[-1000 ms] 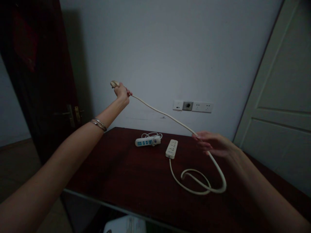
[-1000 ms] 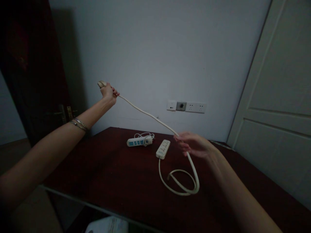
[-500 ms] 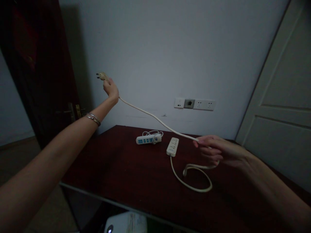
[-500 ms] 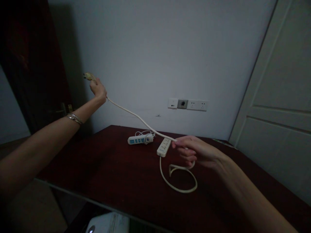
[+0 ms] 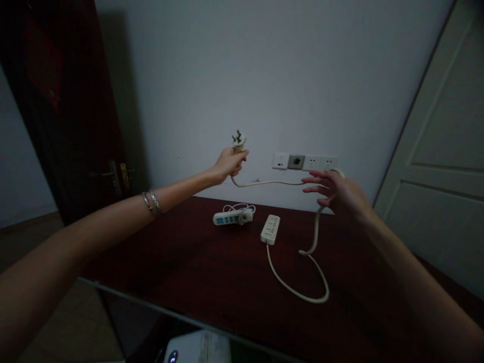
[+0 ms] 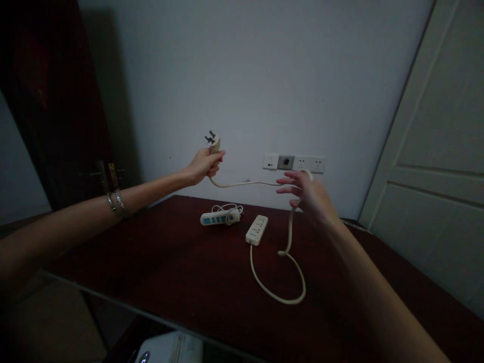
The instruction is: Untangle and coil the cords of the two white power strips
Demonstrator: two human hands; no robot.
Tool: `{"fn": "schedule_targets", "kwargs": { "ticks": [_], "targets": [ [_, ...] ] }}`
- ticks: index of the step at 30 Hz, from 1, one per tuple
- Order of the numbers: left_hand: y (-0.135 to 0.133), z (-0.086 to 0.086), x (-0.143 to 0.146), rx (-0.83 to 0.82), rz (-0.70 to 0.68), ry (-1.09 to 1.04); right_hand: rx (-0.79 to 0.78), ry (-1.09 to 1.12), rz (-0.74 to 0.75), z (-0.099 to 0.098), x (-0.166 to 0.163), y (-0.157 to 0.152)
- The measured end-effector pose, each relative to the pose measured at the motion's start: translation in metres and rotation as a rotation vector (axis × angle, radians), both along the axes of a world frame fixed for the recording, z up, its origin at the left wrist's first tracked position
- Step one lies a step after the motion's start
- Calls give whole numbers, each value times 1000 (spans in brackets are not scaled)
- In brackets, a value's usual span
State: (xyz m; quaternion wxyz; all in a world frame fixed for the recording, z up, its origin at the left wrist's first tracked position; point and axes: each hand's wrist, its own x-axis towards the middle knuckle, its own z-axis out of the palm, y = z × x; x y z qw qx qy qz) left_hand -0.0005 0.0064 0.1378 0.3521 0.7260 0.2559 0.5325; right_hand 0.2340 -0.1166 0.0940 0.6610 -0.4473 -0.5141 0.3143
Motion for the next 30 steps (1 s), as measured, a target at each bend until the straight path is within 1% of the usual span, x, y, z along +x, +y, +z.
{"fn": "schedule_targets", "kwargs": {
  "ticks": [2,3,5,6,8,10,11,12,13,14,16,18,20,24,25,27,30],
  "targets": [
    [-35,-7,22,-105,-211,55,-43,-245,8,-5,-11,14],
    [-51,-9,31,-155,-297,73,-39,-352,31,-8,-17,18],
    [-77,-12,46,-241,-429,94,17,-499,143,-15,-33,20],
    [-86,-12,52,-270,-474,81,33,-550,245,-17,-40,18],
    [-95,-13,60,-264,-533,21,22,-608,479,-21,-54,8],
    [-94,-15,65,-205,-548,-17,-30,-648,692,-22,-65,-3],
    [-92,-16,66,-171,-539,-10,-45,-659,758,-21,-69,-9],
    [-89,-18,67,-140,-522,13,-46,-662,787,-21,-73,-13],
    [-86,-21,68,-109,-497,43,-36,-660,775,-22,-77,-15],
    [-84,-23,68,-73,-469,71,-20,-653,730,-22,-80,-16],
    [-80,-27,68,9,-435,116,-2,-625,603,-26,-86,-15],
    [-79,-30,67,77,-436,146,-29,-609,499,-31,-90,-11],
    [-79,-30,65,104,-444,166,-27,-621,399,-35,-92,-9],
    [-79,-26,60,110,-419,175,99,-750,94,-35,-93,-10],
    [-78,-25,59,113,-408,185,125,-778,40,-35,-92,-11],
    [-75,-23,58,123,-381,205,167,-807,-1,-34,-90,-10],
    [-64,-20,55,140,-307,183,192,-765,12,-34,-80,-5]
  ]
}}
